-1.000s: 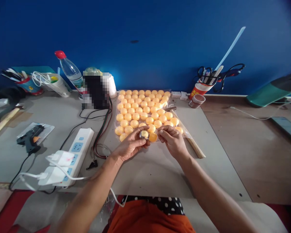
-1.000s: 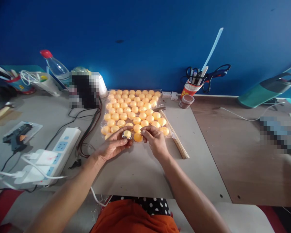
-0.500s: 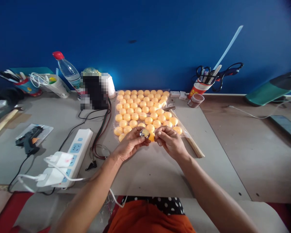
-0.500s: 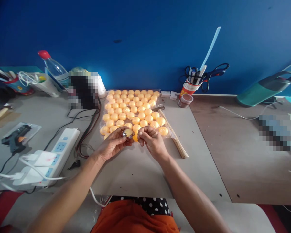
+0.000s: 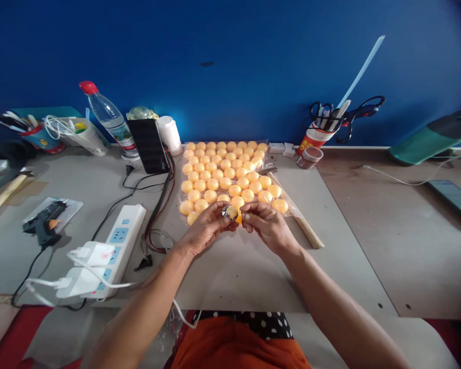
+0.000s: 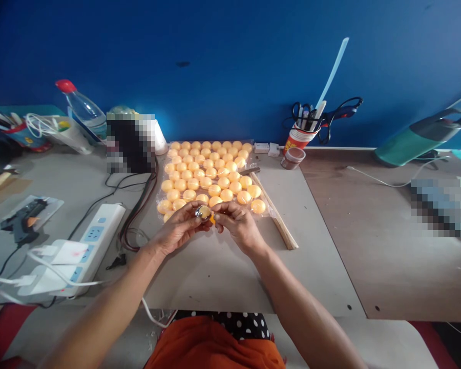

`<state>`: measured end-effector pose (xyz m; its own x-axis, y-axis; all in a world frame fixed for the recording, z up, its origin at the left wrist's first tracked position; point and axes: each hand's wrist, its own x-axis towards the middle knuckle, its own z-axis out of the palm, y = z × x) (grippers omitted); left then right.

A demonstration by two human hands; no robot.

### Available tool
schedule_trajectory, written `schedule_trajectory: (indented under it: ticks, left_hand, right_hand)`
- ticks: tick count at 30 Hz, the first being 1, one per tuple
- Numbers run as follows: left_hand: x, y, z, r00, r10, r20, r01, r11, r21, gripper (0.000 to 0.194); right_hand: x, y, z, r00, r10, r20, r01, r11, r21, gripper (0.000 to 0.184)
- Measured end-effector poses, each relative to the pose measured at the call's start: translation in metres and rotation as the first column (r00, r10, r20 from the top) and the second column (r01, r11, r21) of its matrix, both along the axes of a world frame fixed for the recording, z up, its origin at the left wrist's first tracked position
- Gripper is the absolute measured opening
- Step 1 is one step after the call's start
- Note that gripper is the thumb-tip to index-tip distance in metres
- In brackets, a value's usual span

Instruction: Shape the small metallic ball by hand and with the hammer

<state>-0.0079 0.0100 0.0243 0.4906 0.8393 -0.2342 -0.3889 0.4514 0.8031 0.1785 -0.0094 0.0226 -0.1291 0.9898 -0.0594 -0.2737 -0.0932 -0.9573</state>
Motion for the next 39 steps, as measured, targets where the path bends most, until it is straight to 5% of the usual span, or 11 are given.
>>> schedule_trajectory:
  ticks: [14,39]
  left_hand:
    - [0.005,-0.003,0.001,0.999,-0.015,-0.045,0.016,0.999,0.034,0.048]
    - [0.007,-0.004,-0.01,0.999,0.004,-0.049,0.002,0.99,0.14,0.047]
  right_hand:
    - [-0.003,-0.002,-0.001,0.963,-0.052,0.265,-0.001,0.98,0.198,0.008]
    - [-0.005,-0.003,0.003,0.983,0.064,0.174,-0.074,0.996,0.051,0.013]
